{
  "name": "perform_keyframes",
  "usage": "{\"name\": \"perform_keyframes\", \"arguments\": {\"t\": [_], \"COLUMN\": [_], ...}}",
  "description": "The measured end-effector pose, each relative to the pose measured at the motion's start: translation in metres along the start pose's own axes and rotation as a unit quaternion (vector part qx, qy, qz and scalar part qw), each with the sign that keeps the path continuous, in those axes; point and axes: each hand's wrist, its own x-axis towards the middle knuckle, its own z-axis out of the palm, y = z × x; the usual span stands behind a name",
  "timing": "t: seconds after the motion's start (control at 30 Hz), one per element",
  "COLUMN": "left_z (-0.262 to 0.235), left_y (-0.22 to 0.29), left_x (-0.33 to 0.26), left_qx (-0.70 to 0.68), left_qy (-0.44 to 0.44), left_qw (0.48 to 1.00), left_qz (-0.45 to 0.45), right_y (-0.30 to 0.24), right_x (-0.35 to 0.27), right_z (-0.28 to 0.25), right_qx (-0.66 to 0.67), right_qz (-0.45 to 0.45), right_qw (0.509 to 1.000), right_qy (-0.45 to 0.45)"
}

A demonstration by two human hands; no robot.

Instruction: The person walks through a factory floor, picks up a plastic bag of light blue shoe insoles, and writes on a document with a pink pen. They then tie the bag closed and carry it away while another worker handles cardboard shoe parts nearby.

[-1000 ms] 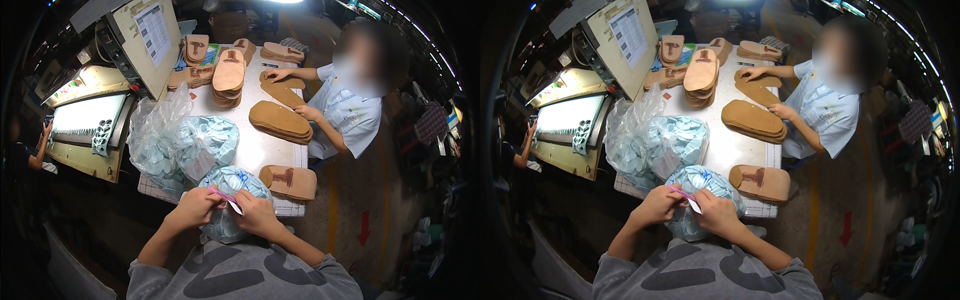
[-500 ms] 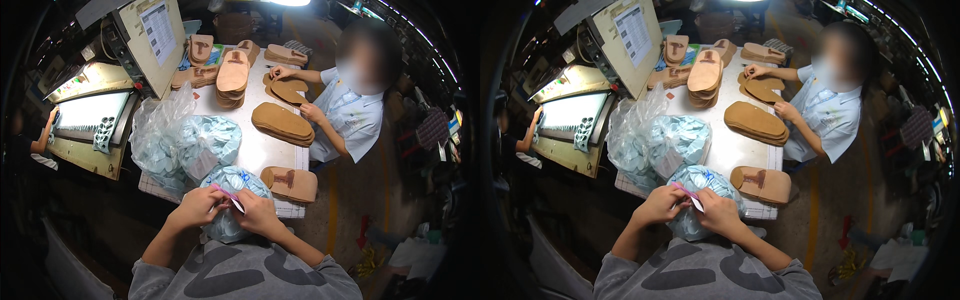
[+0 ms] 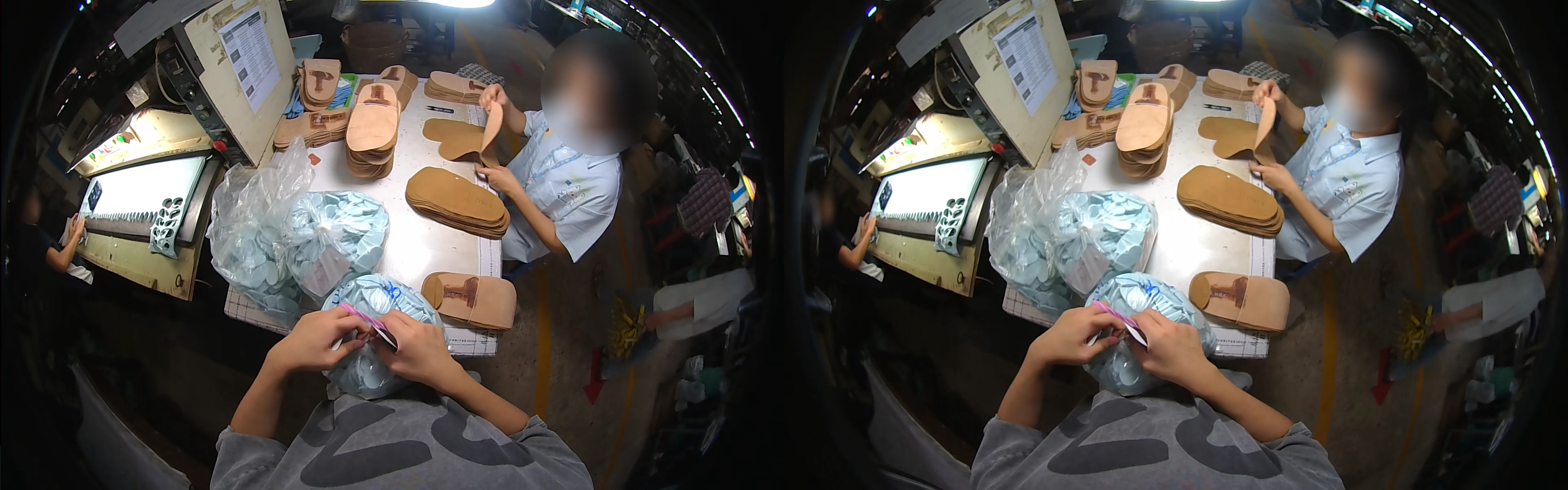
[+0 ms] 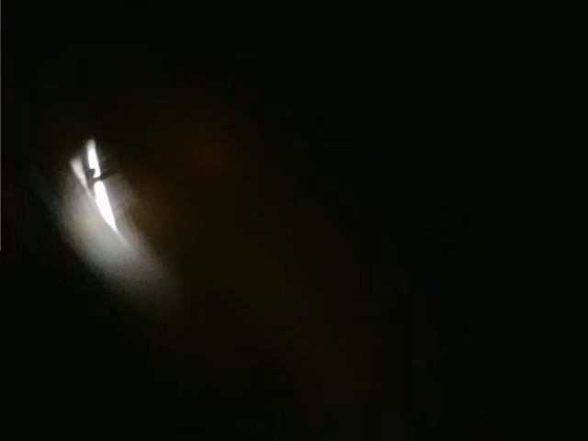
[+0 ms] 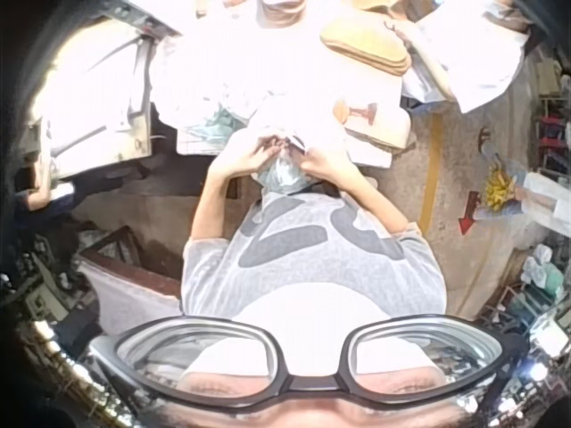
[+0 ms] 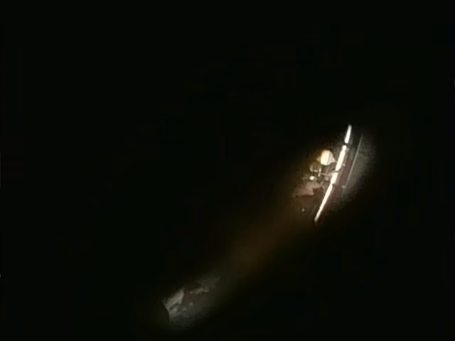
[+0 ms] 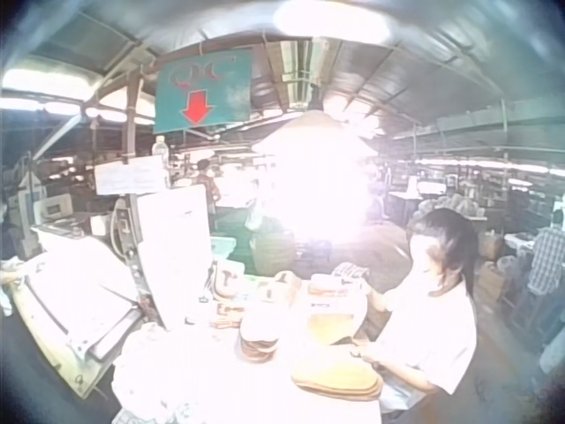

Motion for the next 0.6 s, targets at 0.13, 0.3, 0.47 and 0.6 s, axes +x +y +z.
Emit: {"name": "perform_keyframes", "arguments": {"t": [0.13,0.3,0.47,0.6], "left_z": [0.000,0.003,0.005,0.002], "left_y": [-0.004,-0.011,-0.012,-0.010], "left_x": [0.000,-0.001,0.001,0.004], "left_qx": [-0.004,0.010,0.017,0.001], "left_qy": [0.002,0.013,0.013,-0.008], "left_qw": [1.000,0.999,0.999,1.000], "left_qz": [0.014,0.030,0.024,0.013], "right_y": [0.001,0.001,0.005,0.008], "right_x": [0.001,0.001,0.001,0.000], "right_z": [-0.001,0.000,0.004,0.005], "right_qx": [0.003,0.028,0.024,0.033], "right_qz": [0.007,0.010,0.014,0.017], "right_qw": [1.000,1.000,1.000,0.999], "right_qy": [-0.009,-0.004,0.008,-0.001]}}
